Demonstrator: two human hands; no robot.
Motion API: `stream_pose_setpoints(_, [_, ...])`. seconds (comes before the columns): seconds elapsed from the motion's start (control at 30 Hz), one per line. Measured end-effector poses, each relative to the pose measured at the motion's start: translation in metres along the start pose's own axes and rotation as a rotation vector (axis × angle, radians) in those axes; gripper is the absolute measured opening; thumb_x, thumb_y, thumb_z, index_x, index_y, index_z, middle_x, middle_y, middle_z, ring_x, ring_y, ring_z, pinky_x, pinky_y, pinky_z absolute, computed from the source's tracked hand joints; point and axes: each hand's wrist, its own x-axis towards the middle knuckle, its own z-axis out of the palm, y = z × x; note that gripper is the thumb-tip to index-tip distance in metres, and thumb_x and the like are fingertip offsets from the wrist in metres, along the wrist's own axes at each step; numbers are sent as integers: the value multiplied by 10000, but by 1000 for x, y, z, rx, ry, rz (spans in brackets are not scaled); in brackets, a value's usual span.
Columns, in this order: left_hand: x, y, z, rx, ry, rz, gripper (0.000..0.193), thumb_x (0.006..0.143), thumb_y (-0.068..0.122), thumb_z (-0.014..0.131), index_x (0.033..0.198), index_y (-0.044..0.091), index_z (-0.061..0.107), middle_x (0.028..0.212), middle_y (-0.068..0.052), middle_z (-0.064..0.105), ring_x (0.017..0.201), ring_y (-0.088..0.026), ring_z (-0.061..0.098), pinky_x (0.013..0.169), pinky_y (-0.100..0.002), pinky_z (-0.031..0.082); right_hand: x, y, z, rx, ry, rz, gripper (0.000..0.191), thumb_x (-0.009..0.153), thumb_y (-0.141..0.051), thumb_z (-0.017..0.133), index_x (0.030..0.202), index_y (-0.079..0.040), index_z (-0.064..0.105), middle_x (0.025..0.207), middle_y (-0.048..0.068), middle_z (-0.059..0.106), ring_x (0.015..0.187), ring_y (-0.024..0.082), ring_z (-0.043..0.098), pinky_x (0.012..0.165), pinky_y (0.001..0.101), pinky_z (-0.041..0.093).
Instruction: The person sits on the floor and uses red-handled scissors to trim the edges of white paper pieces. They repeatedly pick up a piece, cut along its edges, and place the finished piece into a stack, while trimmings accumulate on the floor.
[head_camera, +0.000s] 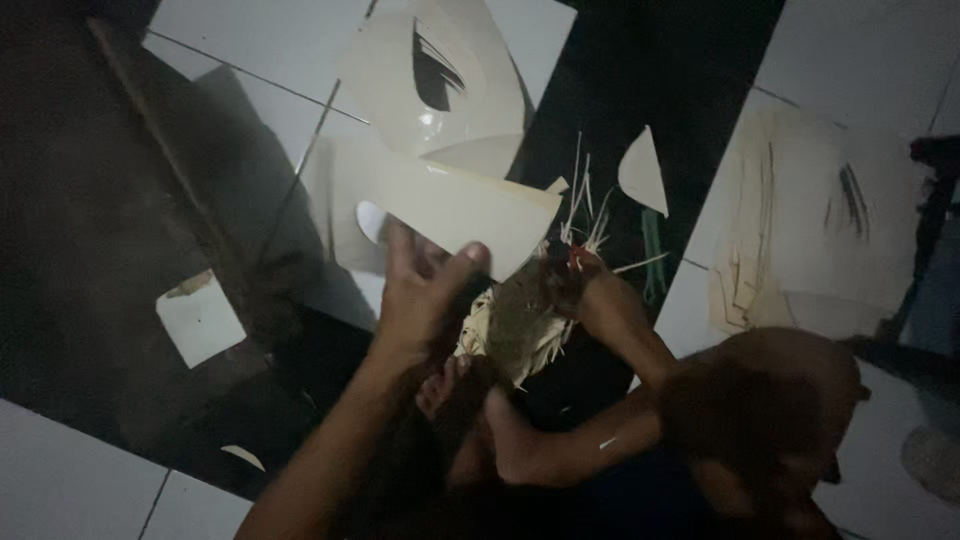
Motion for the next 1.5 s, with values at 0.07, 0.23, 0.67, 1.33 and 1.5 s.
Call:
stream_pose_setpoints(0.07, [-4, 3, 5, -146, -27, 29, 937, 744, 168, 739, 1535, 121, 240, 1181, -230, 602, 1068, -328, 693, 867, -486, 654, 2, -5, -3, -39, -32, 87, 754, 906, -378, 774, 1500, -100, 402, 1291, 176, 640, 1098, 363, 664, 911, 474, 533])
stream_pose_setpoints(0.23, [-14, 4, 5, -411, -133, 111, 748, 814, 204, 801, 1374, -139, 442, 1187, -279, 626, 1124, -366, 679, 964, -471, 616, 2, 4, -16, -92, -158, 111, 643, 847, -272, 806, 1387, -59, 529, 1160, 160, 721, 1038, 283, 721, 884, 438, 583])
stream_pose_setpoints(0.67, [-9, -12, 15, -488, -82, 28, 599, 895, 273, 739, 1305, -105, 518, 1156, -287, 672, 1094, -287, 747, 607, -232, 531, -61, 31, 18, 1603, -287, 272, 531, 951, -553, 700, 1088, -43, 639, 766, 92, 721, 512, 157, 663, 428, 315, 523])
stream_pose_setpoints(1.33, [-20, -30, 31, -516, -174, 73, 565, 954, 246, 686, 1344, -106, 478, 1219, -270, 627, 1148, -318, 682, 949, -439, 627, -93, -44, -1, 996, -134, -204, 302, 863, -198, 613, 1149, -101, 593, 970, 54, 675, 888, 144, 690, 758, 317, 577])
stream_pose_setpoints(1.5, [-20, -30, 29, -460, -143, 83, 526, 970, 236, 672, 1325, -112, 501, 1196, -266, 643, 1135, -315, 692, 950, -424, 618, -92, -32, 5, 927, -132, -327, 166, 925, -213, 619, 922, -47, 619, 742, 65, 639, 627, 155, 646, 564, 310, 538])
